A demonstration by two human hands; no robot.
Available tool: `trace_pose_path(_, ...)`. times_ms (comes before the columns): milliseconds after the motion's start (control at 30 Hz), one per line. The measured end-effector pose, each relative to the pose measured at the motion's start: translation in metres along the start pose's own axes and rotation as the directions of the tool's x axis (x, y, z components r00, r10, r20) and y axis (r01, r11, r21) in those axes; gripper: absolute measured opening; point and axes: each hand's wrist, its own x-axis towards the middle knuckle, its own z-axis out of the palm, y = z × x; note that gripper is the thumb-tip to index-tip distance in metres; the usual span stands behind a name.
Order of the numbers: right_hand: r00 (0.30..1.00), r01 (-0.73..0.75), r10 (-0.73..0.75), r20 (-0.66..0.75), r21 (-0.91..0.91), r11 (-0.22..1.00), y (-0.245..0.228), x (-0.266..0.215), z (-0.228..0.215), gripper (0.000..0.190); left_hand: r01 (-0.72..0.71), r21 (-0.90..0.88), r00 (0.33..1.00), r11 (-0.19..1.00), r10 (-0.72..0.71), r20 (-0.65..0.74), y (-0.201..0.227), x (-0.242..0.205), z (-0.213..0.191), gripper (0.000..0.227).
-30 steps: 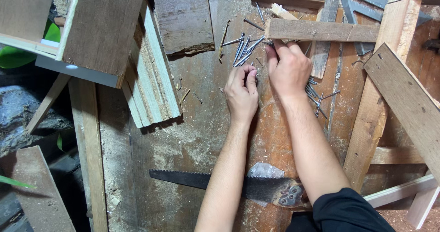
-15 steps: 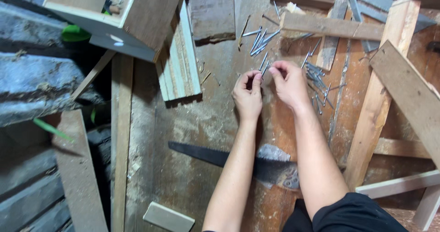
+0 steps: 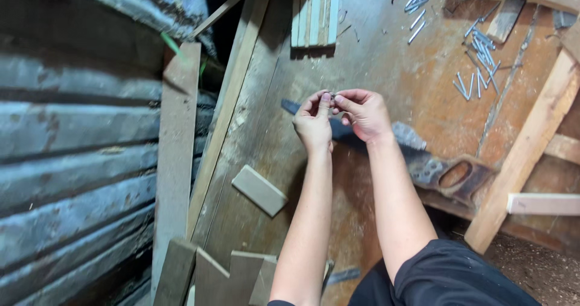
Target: The person assembles a wooden stool by positioning wooden slats and securing them with nails. They use a hammer to drive nails into the joints and occasionally adjust the wood pieces to ensure alignment.
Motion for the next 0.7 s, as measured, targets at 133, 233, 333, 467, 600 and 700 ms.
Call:
trace_pose_path(133,1.0,-0.022,0.021,0.017,0.081,0.997,0.027,-0.056,0.028,0.014,-0.037,0.05,0.997,0.998,0.04,-0.061,0.022,-0.052,-0.045,0.012)
trace_pose_path(233,1.0,0.008,-0.005,-0.027,0.105,0.994,0.04,-0.106,0.03,0.013,-0.072,0.003,0.997,0.997,0.072,0.017,0.032,-0.095,-0.061,0.011)
trace_pose_path(333,0.991,0.099,-0.09,-0.103,0.084,0.992,0.051,-0.166,0.01,0.013,-0.094,0.018,0.986,0.995,0.091,0.137,0.022,-0.15,-0.068,0.01)
trace_pose_path(467,0.954,0.159,-0.15,-0.258,0.017,0.987,0.063,-0.265,-0.046,0.013,-0.066,0.073,0.949,0.995,0.04,0.314,-0.017,-0.239,-0.071,0.01)
trace_pose_path(600,0.898,0.187,-0.184,-0.4,-0.033,0.982,0.058,-0.347,-0.098,0.014,-0.059,0.199,0.912,0.978,-0.029,0.41,-0.056,-0.323,-0.054,0.012)
trace_pose_path(700,0.863,0.217,-0.243,-0.443,-0.109,0.97,0.038,-0.399,-0.142,0.015,0.121,0.087,0.897,0.989,-0.147,0.416,-0.085,-0.379,-0.028,0.011)
